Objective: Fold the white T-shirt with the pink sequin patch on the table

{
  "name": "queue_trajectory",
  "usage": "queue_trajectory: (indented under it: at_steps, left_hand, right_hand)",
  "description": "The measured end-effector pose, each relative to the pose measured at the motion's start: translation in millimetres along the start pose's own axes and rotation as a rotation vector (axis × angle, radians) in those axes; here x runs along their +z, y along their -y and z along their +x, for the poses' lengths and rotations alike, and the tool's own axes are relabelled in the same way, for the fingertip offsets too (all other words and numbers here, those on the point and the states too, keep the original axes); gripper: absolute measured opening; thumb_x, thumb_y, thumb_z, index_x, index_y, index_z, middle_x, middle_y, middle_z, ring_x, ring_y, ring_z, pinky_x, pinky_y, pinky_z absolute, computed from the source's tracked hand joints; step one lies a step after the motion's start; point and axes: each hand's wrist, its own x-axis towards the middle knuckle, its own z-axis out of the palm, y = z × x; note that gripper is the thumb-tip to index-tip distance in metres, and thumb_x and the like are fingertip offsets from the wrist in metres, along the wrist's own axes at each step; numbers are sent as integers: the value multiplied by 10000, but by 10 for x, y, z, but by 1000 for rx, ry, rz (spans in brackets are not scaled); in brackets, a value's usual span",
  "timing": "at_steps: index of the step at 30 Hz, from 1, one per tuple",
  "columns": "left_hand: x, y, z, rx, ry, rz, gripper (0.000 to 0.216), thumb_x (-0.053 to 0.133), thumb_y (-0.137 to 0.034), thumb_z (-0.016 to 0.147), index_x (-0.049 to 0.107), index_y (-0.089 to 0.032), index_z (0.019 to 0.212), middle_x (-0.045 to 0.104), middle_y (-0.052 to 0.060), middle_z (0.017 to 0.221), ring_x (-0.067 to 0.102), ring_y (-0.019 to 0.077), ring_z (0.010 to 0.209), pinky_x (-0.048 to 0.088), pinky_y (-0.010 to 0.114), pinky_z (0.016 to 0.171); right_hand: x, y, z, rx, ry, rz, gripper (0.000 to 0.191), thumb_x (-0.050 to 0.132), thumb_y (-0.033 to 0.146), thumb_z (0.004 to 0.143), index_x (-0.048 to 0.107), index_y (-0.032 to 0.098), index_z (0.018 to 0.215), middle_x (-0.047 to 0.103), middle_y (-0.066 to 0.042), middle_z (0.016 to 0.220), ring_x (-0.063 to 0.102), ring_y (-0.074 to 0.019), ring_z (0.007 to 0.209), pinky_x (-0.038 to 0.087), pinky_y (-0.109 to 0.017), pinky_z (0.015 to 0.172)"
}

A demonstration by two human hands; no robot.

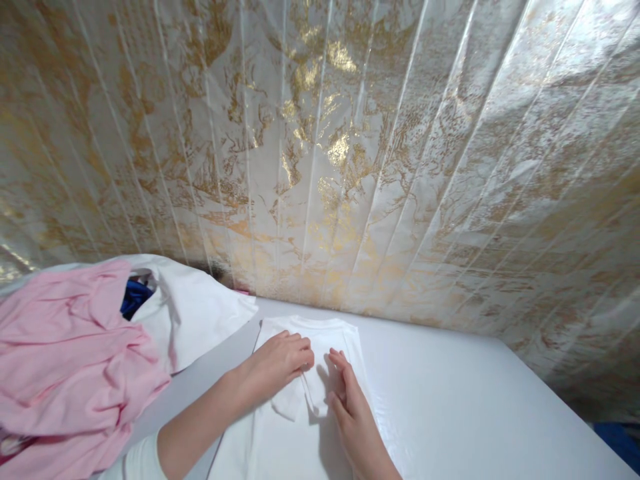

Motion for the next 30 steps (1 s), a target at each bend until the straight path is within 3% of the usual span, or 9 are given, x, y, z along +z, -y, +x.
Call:
queue_trajectory:
  at_steps: [11,17,23,26,30]
  left_hand:
    - [16,35,9,17,-57,23,122,591,-97,916,573,-196,847,618,-7,908,543,172,858,340,297,776]
    - [80,81,-13,-1,-61,40,193,569,-52,904,526,-195,781,583,-6,845,511,183,834,336,304,762]
    - [125,165,-32,-84,-85,51,238,525,5,892,533,-186,750,578,12,842,505,203,840,339,324,746]
    - [92,-1,-39,-134,-118,39,215,520,21,870,555,-186,820,593,22,912,511,208,874,360,329,773]
    - [107,-400,-45,-112,-115,-132,225,532,3,854,568,-197,952,606,18,1025,535,196,946,391,324,873]
  right_hand:
    - [-8,33,-2,25,34,-27,605,419,83,846,447,334,1396,364,-19,1532,285,-252,1431,201,-576,1164]
    - [-12,-88,-9,-97,76,-170,825,424,-3,707,376,341,1455,306,32,1558,226,-252,1451,223,-544,1176]
    - [-7,47,8,-49,174,-264,882,543,18,644,351,229,1478,271,-68,1572,154,-312,1461,202,-563,1173]
    - [1,155,14,16,195,-288,956,633,42,589,334,196,1483,256,-109,1575,129,-341,1462,165,-575,1173]
    - [-14,196,42,79,194,-186,1027,642,43,529,314,209,1488,265,-105,1573,115,-329,1466,135,-545,1179]
